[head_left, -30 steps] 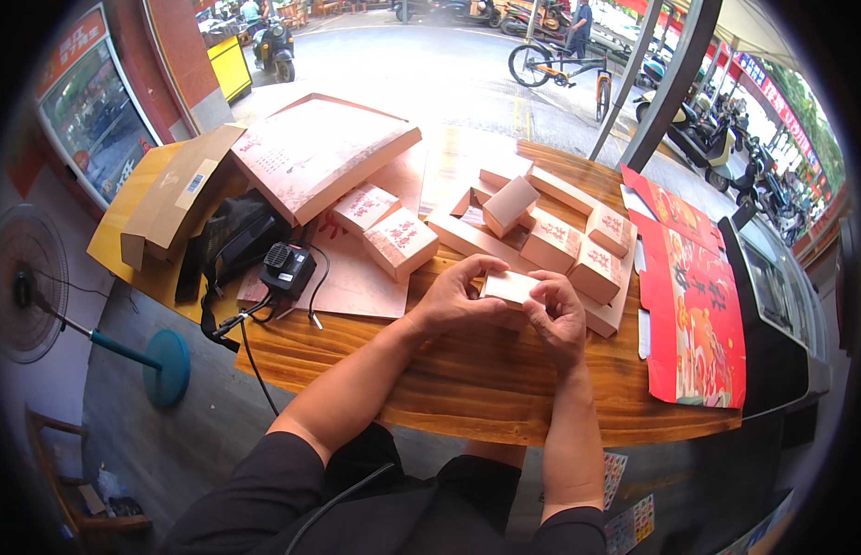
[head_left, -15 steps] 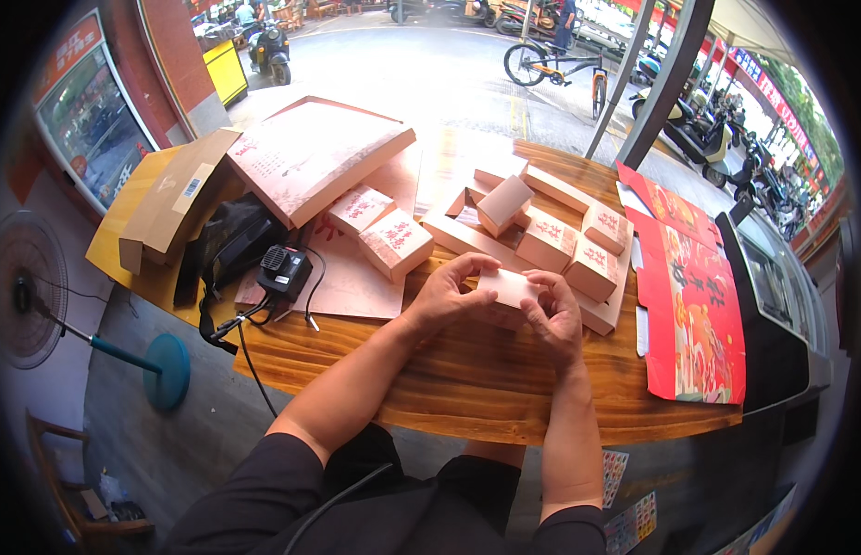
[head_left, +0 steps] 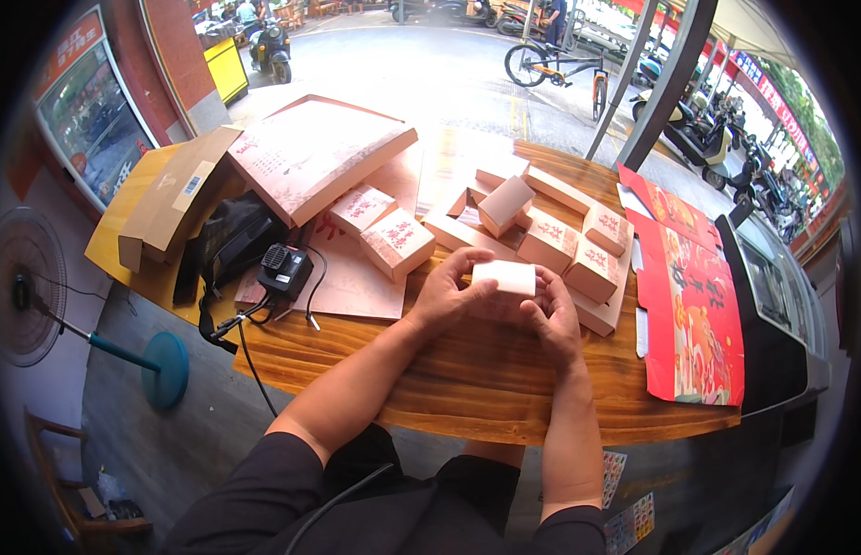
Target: The person assembles small paper boxes by hand on a wooden table, folding the precut cardboard sides and base into place.
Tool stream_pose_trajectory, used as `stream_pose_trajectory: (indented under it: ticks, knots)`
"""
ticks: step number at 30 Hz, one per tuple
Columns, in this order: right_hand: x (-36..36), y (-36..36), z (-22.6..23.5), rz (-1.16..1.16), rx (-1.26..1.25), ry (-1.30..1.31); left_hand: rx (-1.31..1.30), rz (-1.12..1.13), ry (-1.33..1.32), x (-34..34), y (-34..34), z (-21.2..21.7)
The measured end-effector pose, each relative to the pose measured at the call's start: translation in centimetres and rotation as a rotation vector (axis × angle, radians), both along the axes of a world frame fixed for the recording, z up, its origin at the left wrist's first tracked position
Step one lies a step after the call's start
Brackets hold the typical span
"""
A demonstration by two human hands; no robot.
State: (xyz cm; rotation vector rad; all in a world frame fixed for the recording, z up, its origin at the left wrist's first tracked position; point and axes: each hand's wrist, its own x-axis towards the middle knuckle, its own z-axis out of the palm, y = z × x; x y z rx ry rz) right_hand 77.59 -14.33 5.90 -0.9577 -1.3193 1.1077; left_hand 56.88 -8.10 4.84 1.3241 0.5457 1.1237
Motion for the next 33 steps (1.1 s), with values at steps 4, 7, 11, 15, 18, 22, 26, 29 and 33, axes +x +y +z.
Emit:
stream_pose_trajectory:
  ticks: [4,7,11,15,18,22,26,29,33]
  knots:
    - [0.3,0.4,-0.7,-0.083,0.057,-0.072,-0.117,0.094,-0.224,-0.5,0.3,0.4]
    - [-0.2,0.3,-0.3,-0.081,-0.002,-0.023,-0.174,0.025,-0.321,-0.5,0.5,0.1]
    - [-0.6,0.2,0.8,0.054,-0.084,0.128,-0.14,-0.101,-0.183,-0.2,0.0,1.0]
    - [-0.5,-0.1,1.0,0.062,-0.101,0.192,-0.077,-0.097,-0.14,-0.3,0.0,1.0]
    - [-0.4,-0.1,0.9,0.074,-0.098,0.187,-0.148,-0.13,-0.146,-0.2,-0.3,1.3]
    - [-0.1,0.0,0.6,0.073,-0.098,0.148,-0.121,-0.143,-0.128,-0.2,-0.4,1.2]
    - [-0.7,-0.1,0.9,0.035,-0.104,0.173,-0.139,-0.104,-0.126,-0.4,-0.1,1.2]
    - [-0.9,0.1,0.7,0.008,-0.081,0.151,-0.141,-0.048,-0.167,-0.3,-0.2,1.3]
    - [-0.4,0.5,-0.5,-0.146,0.014,0.094,-0.125,-0.015,-0.181,-0.2,-0.1,1.3]
